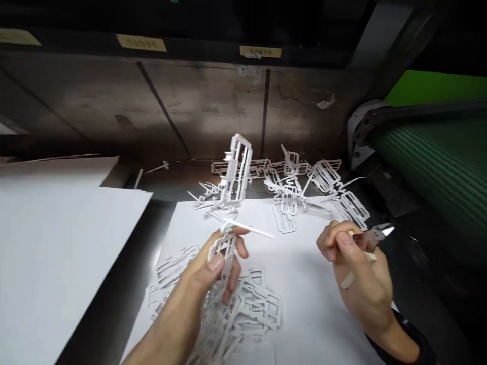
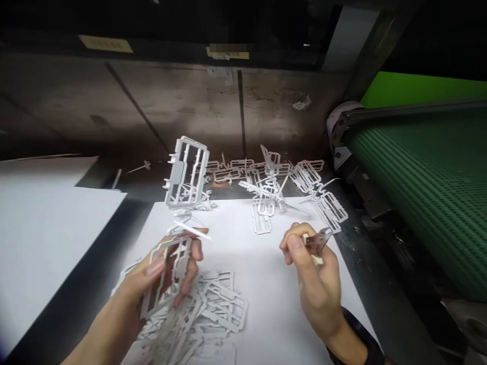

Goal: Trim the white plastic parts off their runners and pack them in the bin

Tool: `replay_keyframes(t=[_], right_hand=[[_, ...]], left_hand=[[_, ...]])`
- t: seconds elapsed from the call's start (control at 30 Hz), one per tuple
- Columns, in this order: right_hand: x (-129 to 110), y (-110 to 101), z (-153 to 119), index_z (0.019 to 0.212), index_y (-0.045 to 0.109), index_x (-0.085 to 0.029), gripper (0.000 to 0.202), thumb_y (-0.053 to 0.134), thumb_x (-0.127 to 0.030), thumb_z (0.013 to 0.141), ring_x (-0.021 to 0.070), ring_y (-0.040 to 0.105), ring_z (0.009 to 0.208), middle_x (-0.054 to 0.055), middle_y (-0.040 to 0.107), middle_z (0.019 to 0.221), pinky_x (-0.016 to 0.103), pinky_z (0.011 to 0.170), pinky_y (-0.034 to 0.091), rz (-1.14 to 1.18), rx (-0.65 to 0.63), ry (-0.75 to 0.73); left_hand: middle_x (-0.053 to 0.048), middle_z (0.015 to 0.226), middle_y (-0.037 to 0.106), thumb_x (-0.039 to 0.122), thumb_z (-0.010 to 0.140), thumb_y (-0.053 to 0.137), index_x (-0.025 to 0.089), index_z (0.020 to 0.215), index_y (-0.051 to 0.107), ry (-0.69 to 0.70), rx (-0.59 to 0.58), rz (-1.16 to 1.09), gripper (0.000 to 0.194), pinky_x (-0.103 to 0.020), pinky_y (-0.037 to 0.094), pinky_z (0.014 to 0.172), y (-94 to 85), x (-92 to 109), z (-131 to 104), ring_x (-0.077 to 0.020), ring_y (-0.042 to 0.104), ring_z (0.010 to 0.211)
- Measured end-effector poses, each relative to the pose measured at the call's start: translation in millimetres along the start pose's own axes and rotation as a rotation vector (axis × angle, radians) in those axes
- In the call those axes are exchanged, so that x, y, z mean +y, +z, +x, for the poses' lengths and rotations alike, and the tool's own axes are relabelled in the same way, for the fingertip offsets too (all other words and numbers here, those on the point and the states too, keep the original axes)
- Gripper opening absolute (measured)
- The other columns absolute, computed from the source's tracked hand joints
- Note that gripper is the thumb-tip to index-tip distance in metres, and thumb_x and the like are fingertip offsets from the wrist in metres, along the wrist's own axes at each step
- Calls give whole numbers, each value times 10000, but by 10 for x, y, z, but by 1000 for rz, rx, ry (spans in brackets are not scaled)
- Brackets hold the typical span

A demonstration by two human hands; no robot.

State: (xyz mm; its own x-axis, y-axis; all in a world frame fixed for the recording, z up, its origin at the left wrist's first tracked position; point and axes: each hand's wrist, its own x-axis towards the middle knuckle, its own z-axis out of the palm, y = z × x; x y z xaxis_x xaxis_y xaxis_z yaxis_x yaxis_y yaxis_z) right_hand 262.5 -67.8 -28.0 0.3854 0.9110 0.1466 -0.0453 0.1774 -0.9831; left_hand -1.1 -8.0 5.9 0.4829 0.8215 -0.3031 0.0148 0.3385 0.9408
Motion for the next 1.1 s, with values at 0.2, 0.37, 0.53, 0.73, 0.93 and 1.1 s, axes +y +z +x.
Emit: replay_keyframes(t=[0.2,0.37,0.53,0.73,0.93,1.1], right_hand=[[27,-24,-54,867,685,-240,312,644,-401,1131,214,487,783,24,539,834,381,744,375,-57,-46,67],[-5,-20,-54,861,740,-257,289,693,-420,1094,243,508,782,36,533,796,403,769,397,-49,-16,87],[11,-49,-68,915,770,-261,270,680,-439,1098,245,502,827,51,561,865,399,780,406,-75,-28,124],[90,-65,-64,963,749,-253,241,666,-418,1118,211,500,826,29,547,881,357,749,407,-88,-61,118],[121,-4,-90,1094,726,-259,217,614,-435,1153,201,501,828,11,545,882,343,741,407,-46,-59,90],[70,15,-91,885,623,-241,341,574,-411,1177,186,492,777,-5,501,832,334,713,407,-32,-82,27]], left_hand=[[-61,1018,625,574,1155,449,160,1347,718,-28,-71,-587,530,-186,451,450,83,64,45,-85,516,581],[-65,1019,673,637,1174,336,187,1424,691,43,-90,-609,625,-184,528,458,113,37,83,-104,602,597],[-77,1011,695,614,1187,308,192,1370,712,54,-89,-624,613,-154,504,479,113,45,85,-91,600,608],[-68,944,720,638,1178,300,218,1366,705,47,-79,-549,613,-161,453,459,88,23,80,-81,536,535],[-105,847,770,674,1154,343,157,1287,745,-339,-381,-211,669,-196,458,455,33,25,3,-122,573,516],[-125,784,764,758,1104,352,127,1126,816,-480,-478,-154,783,-242,493,441,42,53,18,-156,592,495]])
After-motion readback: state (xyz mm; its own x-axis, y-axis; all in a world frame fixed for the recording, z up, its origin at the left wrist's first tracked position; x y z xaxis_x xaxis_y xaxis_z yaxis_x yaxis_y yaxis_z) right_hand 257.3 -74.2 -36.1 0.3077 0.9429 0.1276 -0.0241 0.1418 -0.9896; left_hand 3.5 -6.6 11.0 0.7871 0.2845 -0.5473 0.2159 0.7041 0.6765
